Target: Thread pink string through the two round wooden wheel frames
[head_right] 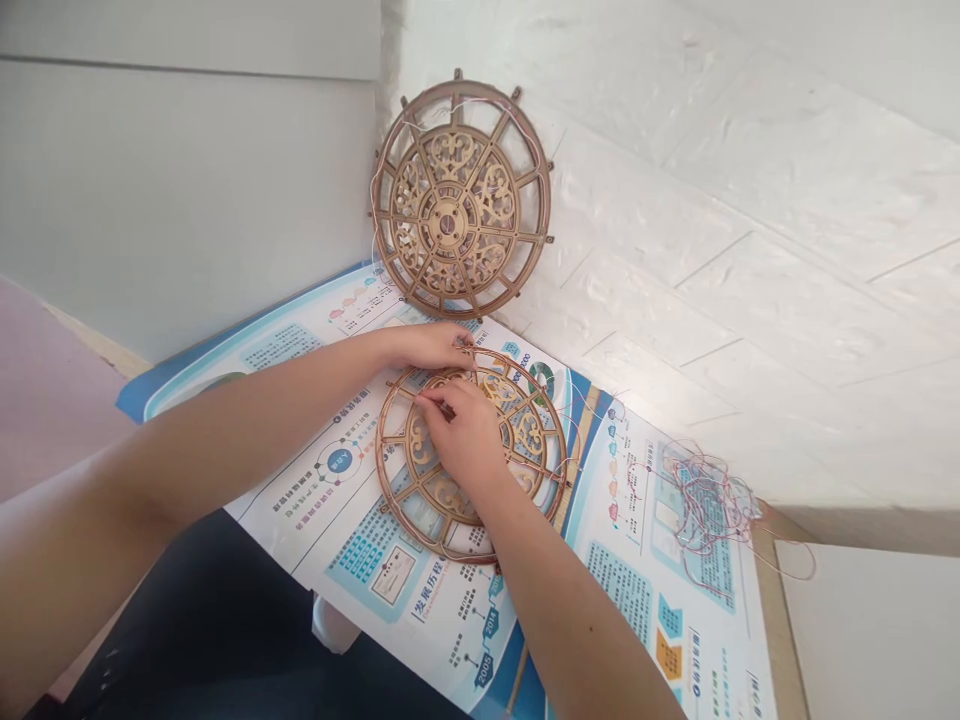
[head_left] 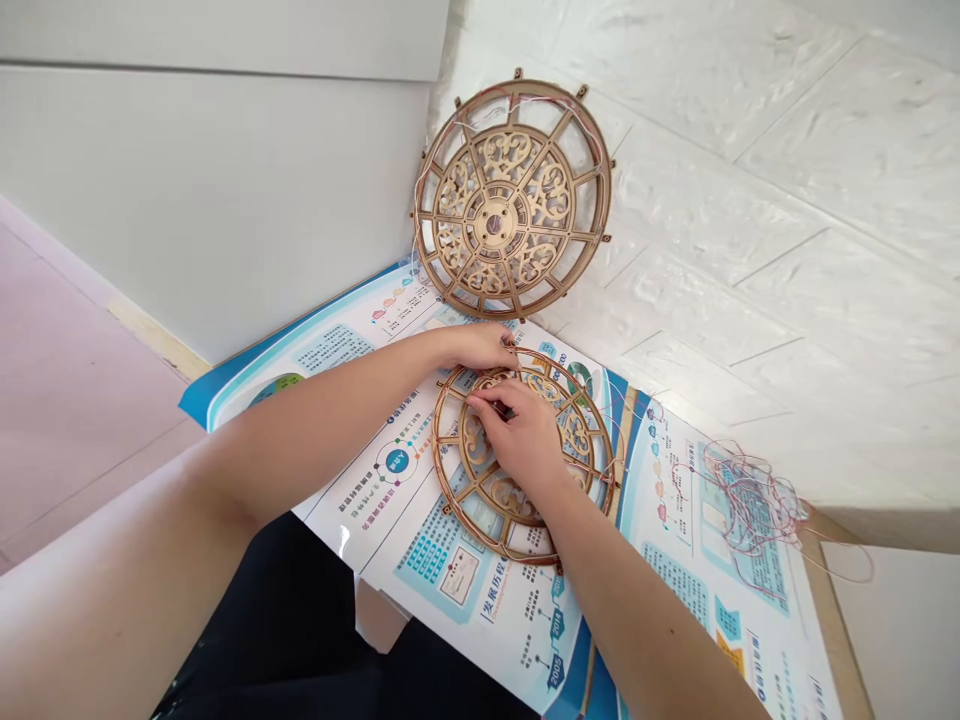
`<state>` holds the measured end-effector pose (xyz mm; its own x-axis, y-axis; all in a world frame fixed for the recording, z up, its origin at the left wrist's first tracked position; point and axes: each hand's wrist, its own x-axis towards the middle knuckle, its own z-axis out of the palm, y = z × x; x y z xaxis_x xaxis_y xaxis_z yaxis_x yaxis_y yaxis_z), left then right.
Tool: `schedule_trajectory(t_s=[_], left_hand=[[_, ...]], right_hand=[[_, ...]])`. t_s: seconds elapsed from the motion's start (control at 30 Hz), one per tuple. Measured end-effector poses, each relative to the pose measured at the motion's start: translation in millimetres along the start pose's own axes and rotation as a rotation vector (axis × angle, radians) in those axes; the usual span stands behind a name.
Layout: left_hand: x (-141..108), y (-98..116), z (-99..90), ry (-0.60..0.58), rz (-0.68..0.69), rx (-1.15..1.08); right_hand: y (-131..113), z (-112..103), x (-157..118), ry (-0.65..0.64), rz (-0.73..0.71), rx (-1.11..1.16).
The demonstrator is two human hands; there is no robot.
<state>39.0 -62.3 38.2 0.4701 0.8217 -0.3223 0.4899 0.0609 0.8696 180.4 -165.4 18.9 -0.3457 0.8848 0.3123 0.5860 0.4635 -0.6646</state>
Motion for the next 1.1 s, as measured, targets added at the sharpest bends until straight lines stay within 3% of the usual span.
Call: schedule_trajectory(t_s=[0.33, 0.63, 1.1], left_hand=[[7.0, -4.5, 4.4, -0.055, -0.012, -0.127], [4.7, 4.3, 5.5, -0.058, -0.058, -0.111], [5.0, 5.7, 7.0, -0.055, -0.07, -0.179]], right_hand=[[1.0, 0.8, -1.9, -0.014, -0.16, -0.068], [5.4, -0.1, -0.5, -0.033, -0.094, -0.019], [9.0, 2.2, -2.7, -0.015, -0.143, -0.063]])
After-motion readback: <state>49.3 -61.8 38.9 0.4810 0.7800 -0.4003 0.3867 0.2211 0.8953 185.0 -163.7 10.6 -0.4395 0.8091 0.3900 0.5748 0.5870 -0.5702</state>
